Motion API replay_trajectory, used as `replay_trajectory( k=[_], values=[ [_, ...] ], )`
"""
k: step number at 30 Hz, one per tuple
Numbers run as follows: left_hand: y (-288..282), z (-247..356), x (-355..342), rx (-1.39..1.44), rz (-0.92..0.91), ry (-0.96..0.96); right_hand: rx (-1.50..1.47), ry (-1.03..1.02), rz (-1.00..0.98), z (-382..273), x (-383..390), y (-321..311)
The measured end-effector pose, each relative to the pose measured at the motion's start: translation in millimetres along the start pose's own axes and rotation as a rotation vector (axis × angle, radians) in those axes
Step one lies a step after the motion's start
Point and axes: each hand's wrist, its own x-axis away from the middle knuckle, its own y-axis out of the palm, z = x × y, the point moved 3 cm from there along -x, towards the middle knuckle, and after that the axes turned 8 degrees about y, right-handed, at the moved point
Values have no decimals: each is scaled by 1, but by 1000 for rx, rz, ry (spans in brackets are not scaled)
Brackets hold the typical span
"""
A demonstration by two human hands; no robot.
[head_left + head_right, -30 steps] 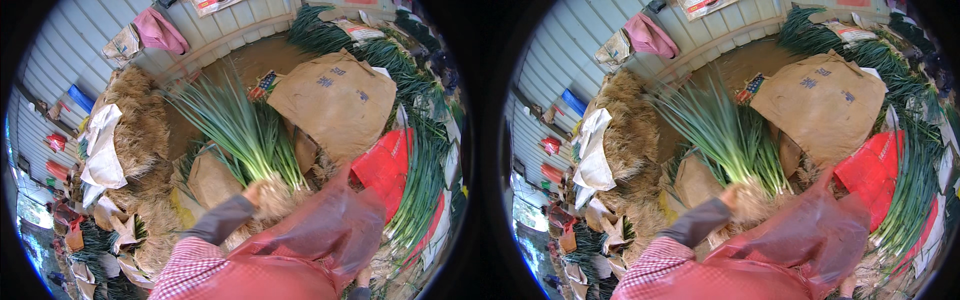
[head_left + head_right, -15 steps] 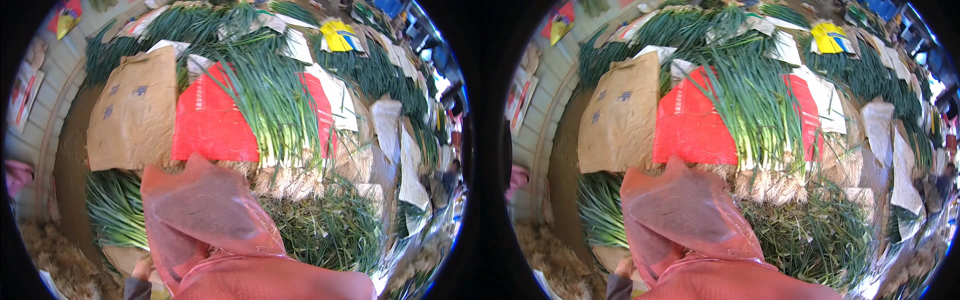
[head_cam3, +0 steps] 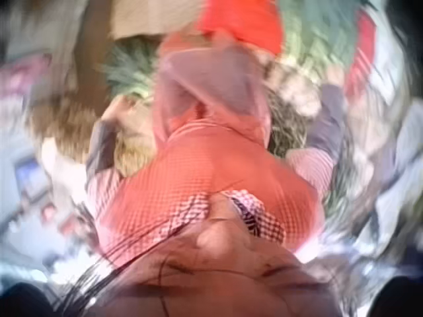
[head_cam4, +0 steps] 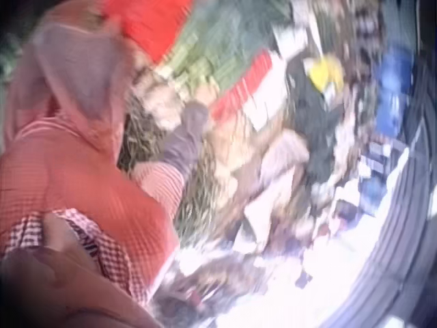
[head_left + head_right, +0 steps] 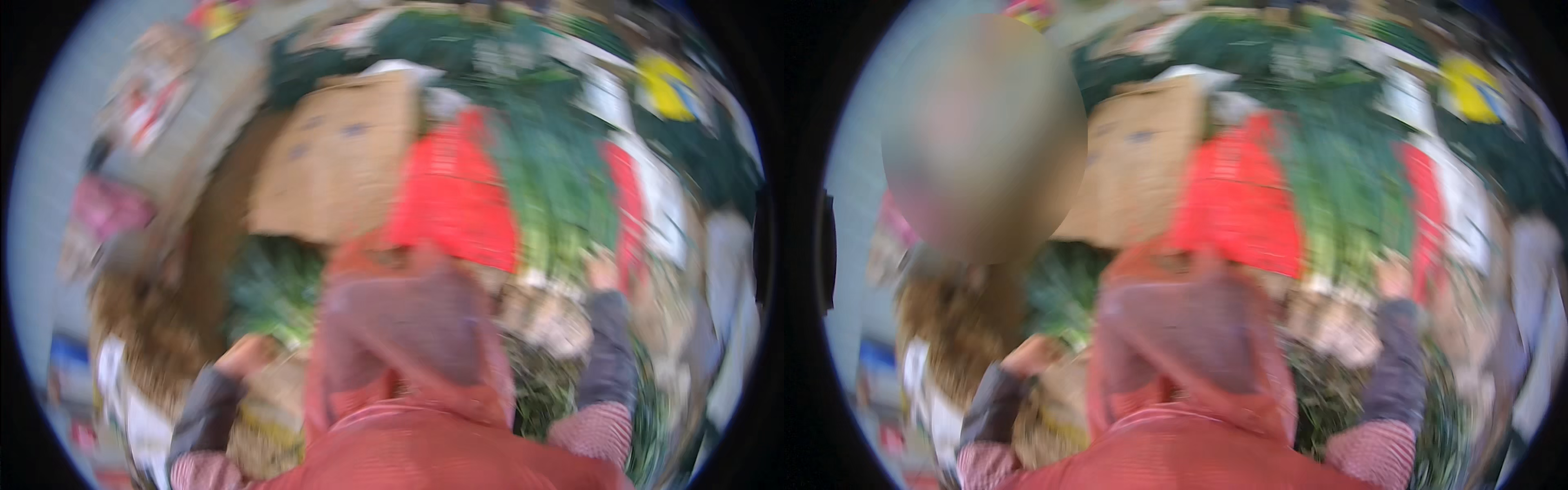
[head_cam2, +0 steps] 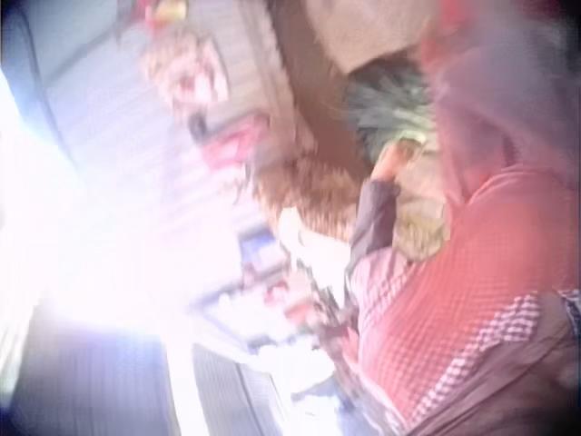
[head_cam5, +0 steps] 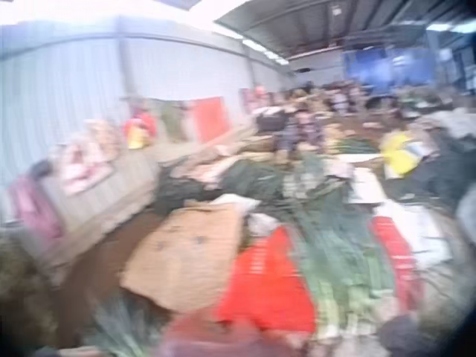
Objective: The person repeatedly picks up bunches of green onions, removes the roots and lower stems by hand, and places the cleaned bunches aside. The person handles the onions one at a time, using only their hands, and continues this process throughout the clip.
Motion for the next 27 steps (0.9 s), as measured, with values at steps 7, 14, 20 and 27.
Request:
replay_trajectory(
  k=[7,14,20,27],
  values=[
    [7,22,40,295,299,-314,-4,39,-8,18,19,-11],
    [-4,38,17,144,369,28,457,22,-180,-44,133,36],
    [-12,66,-6,736,494,112,396,-304,239,-82,88,-50],
    [-22,179,-88,656,290,490,-99,-257,205,-86,122,-85]
  ],
)
